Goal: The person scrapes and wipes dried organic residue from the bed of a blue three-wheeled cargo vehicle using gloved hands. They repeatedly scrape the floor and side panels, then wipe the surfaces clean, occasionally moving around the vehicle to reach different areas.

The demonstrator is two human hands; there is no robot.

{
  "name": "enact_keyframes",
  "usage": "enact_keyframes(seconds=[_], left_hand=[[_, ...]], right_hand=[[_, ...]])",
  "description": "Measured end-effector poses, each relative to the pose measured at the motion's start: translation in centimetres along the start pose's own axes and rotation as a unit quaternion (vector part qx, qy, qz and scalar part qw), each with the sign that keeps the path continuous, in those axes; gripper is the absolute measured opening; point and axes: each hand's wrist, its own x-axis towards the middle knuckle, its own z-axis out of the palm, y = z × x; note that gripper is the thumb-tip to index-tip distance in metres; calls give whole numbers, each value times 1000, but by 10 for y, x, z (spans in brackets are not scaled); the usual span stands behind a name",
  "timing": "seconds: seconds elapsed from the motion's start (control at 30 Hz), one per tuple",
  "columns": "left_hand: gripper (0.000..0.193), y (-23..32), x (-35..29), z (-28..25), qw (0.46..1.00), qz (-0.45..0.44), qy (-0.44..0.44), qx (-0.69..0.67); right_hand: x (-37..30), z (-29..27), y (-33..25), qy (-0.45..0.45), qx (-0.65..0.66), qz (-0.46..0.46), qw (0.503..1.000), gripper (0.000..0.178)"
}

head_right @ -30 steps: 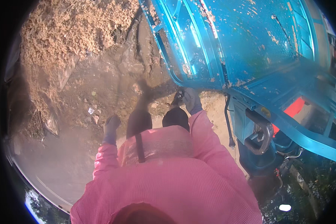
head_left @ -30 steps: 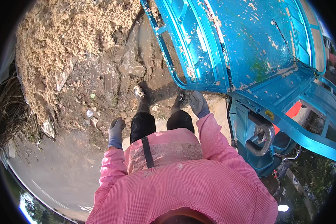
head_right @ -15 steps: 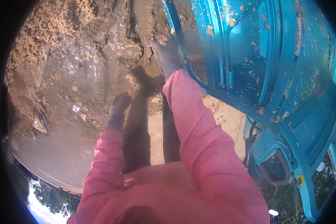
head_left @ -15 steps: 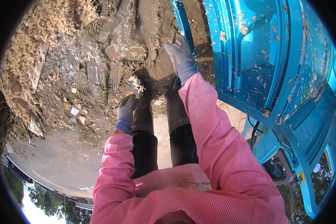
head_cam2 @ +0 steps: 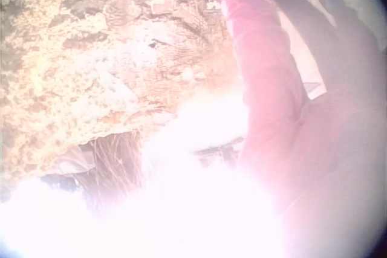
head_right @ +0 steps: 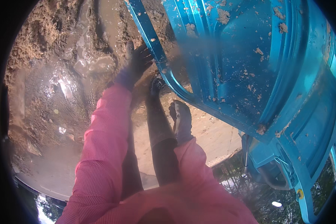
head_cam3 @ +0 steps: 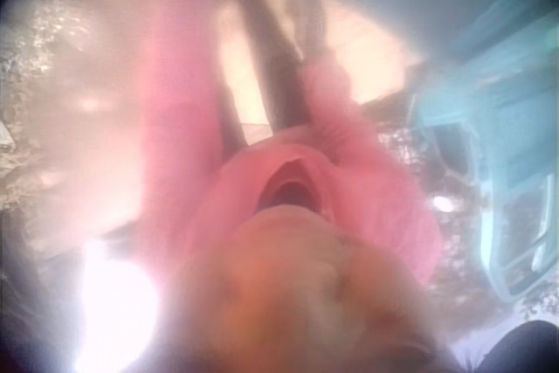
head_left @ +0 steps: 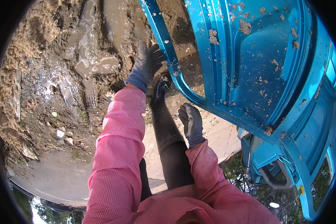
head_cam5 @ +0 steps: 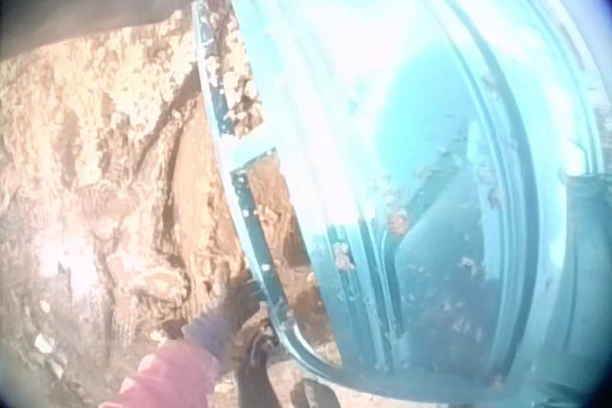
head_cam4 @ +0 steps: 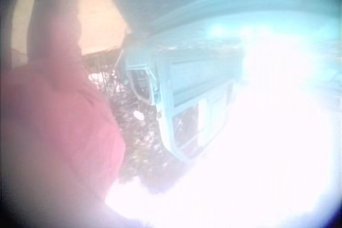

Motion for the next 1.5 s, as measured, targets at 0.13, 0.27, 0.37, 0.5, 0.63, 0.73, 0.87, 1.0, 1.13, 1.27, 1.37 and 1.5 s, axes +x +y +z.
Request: enact_keyframes(seconds=[0.13, 0.27, 0.37, 0.5, 0.63, 0.73, 0.87, 1.0, 1.13, 1.27, 1.37, 1.5], left_hand=[[100, 8, 43, 45, 991, 21, 14, -130], [90, 4, 36, 48, 976, 12, 91, -196], [84, 13, -13, 25, 980, 87, 57, -171], [78, 48, -172, 17, 982, 110, 110, -107], [71, 80, -382, 67, 976, 199, 67, 62], [44, 97, -431, 105, 966, 251, 16, 56], [15, 111, -365, 112, 976, 96, 196, -19], [14, 117, -372, 127, 976, 145, 154, -51], [24, 135, -475, 199, 974, 206, 21, 94], [26, 173, -511, 255, 983, 159, -10, -93], [32, 187, -508, 262, 980, 187, 27, -67], [31, 186, -527, 269, 979, 203, 6, -14]], right_hand=[[24, -74, 4, 17, 37, -109, 993, 39], [44, -62, 7, -187, 179, -157, 953, 32], [12, -45, 17, -149, 145, -104, 973, 32], [-102, -42, 31, -114, 7, -80, 990, 39], [-262, -63, 3, -244, 154, -33, 957, 41], [-323, -50, -37, -278, 204, 17, 938, 35], [-288, -2, -63, -235, 136, 52, 961, 26], [-274, -25, -54, -277, 268, 132, 913, 20], [-332, -87, -66, -245, 33, -116, 962, 15], [-372, -97, -85, -232, -129, -352, 898, 9], [-380, -88, -86, -190, -304, -553, 752, 11], [-392, -92, -87, -286, 266, -81, 917, 17]])
